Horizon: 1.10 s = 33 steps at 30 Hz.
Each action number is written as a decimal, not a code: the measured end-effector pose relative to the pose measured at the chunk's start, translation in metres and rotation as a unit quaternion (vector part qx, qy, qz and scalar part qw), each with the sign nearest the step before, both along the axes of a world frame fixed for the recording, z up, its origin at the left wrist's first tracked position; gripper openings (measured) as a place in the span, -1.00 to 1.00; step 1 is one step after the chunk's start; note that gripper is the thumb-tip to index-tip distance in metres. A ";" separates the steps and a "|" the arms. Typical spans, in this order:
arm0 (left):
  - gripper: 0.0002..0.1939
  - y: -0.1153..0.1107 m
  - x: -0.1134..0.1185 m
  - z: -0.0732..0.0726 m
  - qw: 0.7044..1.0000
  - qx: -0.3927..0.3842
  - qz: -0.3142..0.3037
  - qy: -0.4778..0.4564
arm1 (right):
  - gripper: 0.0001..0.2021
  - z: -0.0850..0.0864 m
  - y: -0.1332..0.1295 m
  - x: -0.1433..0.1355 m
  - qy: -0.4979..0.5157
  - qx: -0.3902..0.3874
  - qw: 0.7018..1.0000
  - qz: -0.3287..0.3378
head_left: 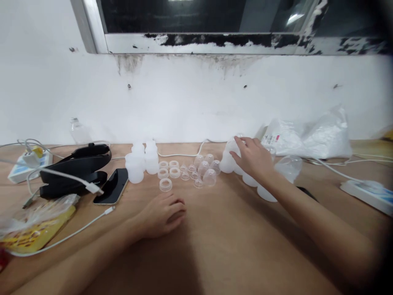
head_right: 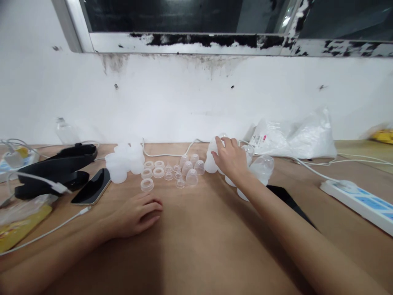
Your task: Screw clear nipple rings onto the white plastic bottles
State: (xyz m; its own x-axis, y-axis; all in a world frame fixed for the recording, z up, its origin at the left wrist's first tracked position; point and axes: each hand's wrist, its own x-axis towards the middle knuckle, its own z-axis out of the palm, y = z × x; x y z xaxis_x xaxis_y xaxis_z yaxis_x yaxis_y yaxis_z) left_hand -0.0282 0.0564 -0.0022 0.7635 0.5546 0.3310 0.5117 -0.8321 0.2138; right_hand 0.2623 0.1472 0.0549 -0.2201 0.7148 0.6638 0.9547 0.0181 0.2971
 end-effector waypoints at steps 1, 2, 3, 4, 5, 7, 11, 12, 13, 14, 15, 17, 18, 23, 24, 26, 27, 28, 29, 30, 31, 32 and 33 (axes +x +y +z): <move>-0.82 0.000 0.001 0.000 1.000 0.002 0.001 0.004 | -0.57 0.001 0.000 0.000 -0.004 0.007 1.000 0.000; -0.82 -0.001 0.002 0.000 1.000 0.003 0.005 0.005 | -0.57 0.002 -0.002 -0.002 -0.005 0.017 1.000 0.002; -0.82 -0.001 0.002 0.000 1.000 0.004 0.007 0.006 | -0.57 0.004 -0.004 -0.005 -0.003 0.028 1.000 0.008; -0.83 -0.001 0.002 -0.001 1.000 0.008 0.009 0.007 | -0.58 0.005 -0.007 -0.009 0.003 0.038 0.999 0.019; -0.83 -0.001 0.001 -0.002 1.000 0.019 0.016 0.005 | -0.59 0.006 -0.011 -0.015 0.010 0.043 0.998 0.037; -0.82 -0.001 -0.001 -0.004 0.996 0.062 0.064 -0.009 | -0.64 0.005 -0.023 -0.032 0.028 0.021 0.996 0.088; -0.70 0.002 -0.004 -0.003 0.963 0.120 0.241 0.004 | -0.64 -0.019 -0.052 -0.074 0.027 -0.164 0.977 0.136; -0.67 0.002 -0.005 -0.002 0.958 0.106 0.267 0.021 | -0.61 -0.027 -0.057 -0.083 0.030 -0.199 0.972 0.122; -0.65 0.003 -0.005 -0.002 0.956 0.087 0.276 0.037 | -0.56 -0.035 -0.061 -0.089 0.036 -0.234 0.966 0.108; -0.65 0.003 -0.005 -0.001 0.959 0.070 0.271 0.047 | -0.52 -0.042 -0.064 -0.093 0.045 -0.264 0.958 0.099; -0.66 0.004 -0.006 -0.002 0.964 0.059 0.256 0.050 | -0.49 -0.048 -0.065 -0.095 0.058 -0.284 0.953 0.092; -0.69 0.005 -0.006 -0.004 0.976 0.051 0.209 0.040 | -0.50 -0.056 -0.064 -0.095 0.095 -0.306 0.942 0.097; -0.70 0.006 -0.006 -0.005 0.981 0.050 0.185 0.031 | -0.54 -0.058 -0.063 -0.093 0.114 -0.309 0.938 0.106; -0.70 0.009 -0.008 -0.011 0.989 0.036 0.144 -0.006 | -0.74 -0.057 -0.059 -0.087 0.149 -0.296 0.933 0.144; -0.71 0.009 -0.008 -0.010 0.989 0.034 0.142 -0.005 | -0.77 -0.056 -0.059 -0.087 0.146 -0.290 0.934 0.148; -0.74 0.008 -0.008 -0.007 0.990 0.036 0.136 0.002 | -0.79 -0.054 -0.061 -0.088 0.142 -0.278 0.937 0.157; -0.76 0.007 -0.008 -0.006 0.990 0.038 0.134 0.007 | -0.80 -0.053 -0.063 -0.088 0.145 -0.271 0.937 0.166; -0.78 0.006 -0.008 -0.004 0.990 0.039 0.135 0.014 | -0.80 -0.053 -0.065 -0.089 0.154 -0.265 0.935 0.181; -0.80 0.006 -0.008 -0.002 0.989 0.042 0.139 0.019 | -0.81 -0.052 -0.067 -0.090 0.167 -0.261 0.929 0.201; -0.81 0.005 -0.009 -0.002 0.988 0.044 0.144 0.023 | -0.81 -0.052 -0.070 -0.091 0.182 -0.262 0.920 0.226; -0.82 0.005 -0.009 -0.001 0.987 0.047 0.153 0.024 | -0.81 -0.052 -0.072 -0.093 0.193 -0.271 0.909 0.251; -0.82 0.005 -0.009 -0.002 0.986 0.050 0.160 0.021 | -0.81 -0.052 -0.075 -0.094 0.196 -0.288 0.898 0.271; -0.82 0.005 -0.009 -0.004 0.985 0.053 0.164 0.012 | -0.80 -0.052 -0.077 -0.096 0.193 -0.308 0.888 0.282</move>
State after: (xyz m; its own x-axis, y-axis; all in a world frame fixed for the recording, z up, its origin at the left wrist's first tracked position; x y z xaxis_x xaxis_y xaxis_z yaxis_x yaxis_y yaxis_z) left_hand -0.0374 0.0616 -0.0060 0.5565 0.7365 0.3845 0.7609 -0.6376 0.1201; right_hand 0.1667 0.0705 0.0025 -0.4993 0.8168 0.2889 0.7711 0.5710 -0.2817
